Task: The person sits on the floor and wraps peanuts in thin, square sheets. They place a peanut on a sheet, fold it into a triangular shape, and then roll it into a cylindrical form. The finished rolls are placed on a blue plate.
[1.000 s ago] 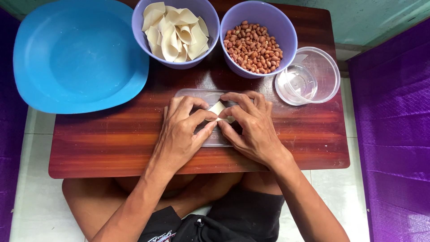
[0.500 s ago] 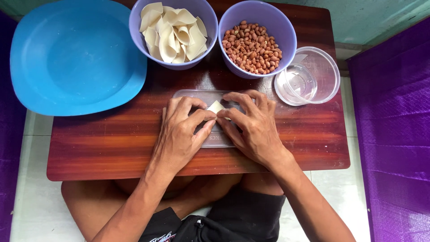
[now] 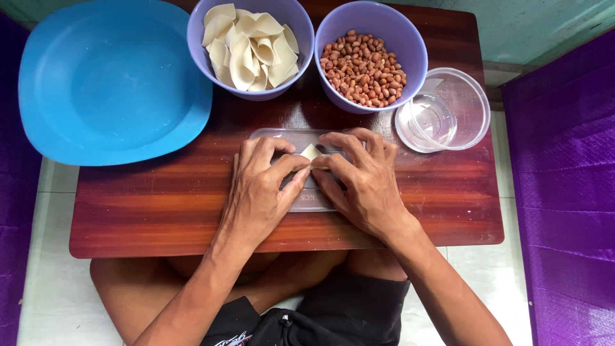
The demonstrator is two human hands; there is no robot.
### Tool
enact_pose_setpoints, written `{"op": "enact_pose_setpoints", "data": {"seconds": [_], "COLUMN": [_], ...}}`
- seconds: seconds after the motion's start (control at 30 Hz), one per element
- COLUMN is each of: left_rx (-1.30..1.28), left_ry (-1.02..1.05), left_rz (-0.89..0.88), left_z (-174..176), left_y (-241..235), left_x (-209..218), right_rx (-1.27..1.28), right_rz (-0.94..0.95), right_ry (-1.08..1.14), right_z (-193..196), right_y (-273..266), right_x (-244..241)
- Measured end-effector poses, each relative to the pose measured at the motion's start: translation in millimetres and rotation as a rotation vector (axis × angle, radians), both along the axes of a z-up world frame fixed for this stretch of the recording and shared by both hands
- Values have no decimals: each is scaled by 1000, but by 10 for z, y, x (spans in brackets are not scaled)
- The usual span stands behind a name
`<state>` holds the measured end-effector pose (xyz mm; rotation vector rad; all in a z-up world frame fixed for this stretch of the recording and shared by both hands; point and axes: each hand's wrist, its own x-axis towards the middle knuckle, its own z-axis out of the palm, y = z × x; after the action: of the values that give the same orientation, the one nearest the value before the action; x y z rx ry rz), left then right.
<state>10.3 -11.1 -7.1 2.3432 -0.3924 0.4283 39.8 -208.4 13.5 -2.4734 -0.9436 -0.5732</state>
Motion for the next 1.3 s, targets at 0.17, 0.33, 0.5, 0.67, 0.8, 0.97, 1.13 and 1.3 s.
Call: {"op": "enact_pose_setpoints", "data": {"seconds": [0.17, 0.33, 0.5, 0.67, 0.8, 0.97, 1.13, 1.3], "left_rx": [-9, 4, -11, -11, 2, -5, -9, 2], "left_ry": [10, 8, 21, 21, 23, 25, 28, 20], "left_rz": [-2, 1, 6, 2, 11, 15, 25, 30], "left_z": [2, 25, 27, -12, 4, 8, -7, 0], "left_y": [-3, -7, -9, -2, -2, -2, -7, -11], "left_x": [1, 2, 0, 7, 0, 11, 14, 10], "right_rx": [-17, -46, -27, -30, -52, -51, -47, -77], "right_rz": [-3, -11, -13, -13, -18, -11, -5, -37], "right_ry": [16, 15, 29, 19, -2, -25, -34, -69], "right_z": [39, 66, 36, 70, 88, 59, 81, 72], "right_y": [5, 15, 11, 23, 39, 32, 43, 65], "right_x": [12, 19, 20, 48, 63, 65, 87, 106]}}
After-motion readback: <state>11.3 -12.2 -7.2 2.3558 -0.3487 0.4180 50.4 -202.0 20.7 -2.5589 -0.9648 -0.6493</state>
